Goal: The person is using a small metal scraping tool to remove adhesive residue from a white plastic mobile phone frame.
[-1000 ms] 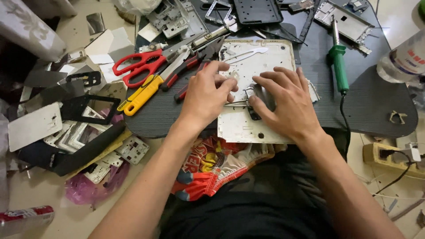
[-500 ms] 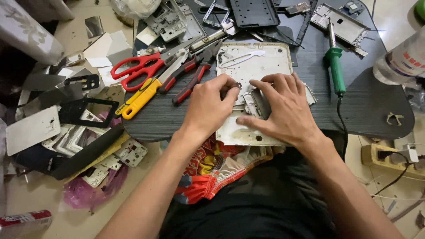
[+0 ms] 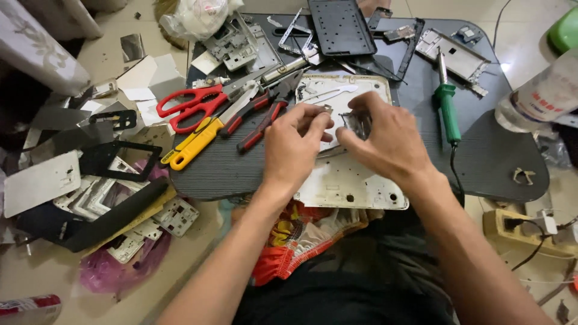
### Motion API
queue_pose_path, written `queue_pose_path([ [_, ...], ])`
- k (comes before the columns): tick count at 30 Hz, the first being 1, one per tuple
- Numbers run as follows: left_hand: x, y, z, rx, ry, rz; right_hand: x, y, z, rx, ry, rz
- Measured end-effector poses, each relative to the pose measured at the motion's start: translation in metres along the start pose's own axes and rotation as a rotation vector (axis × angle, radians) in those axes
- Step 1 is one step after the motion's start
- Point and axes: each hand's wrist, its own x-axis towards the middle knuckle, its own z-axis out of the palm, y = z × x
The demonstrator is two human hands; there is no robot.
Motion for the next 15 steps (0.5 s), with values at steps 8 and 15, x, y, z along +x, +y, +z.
queue_pose_path([
  [8,0.015,-0.007,0.011,-0.458,-0.007,-0.244,0.008,-0.018,-0.036,0.193,-0.058,0.09],
  [15,0.009,-0.005,0.013,-0.371,-0.091,-0.119,0.003,-0.014,-0.037,0.385,-0.034,0.117],
])
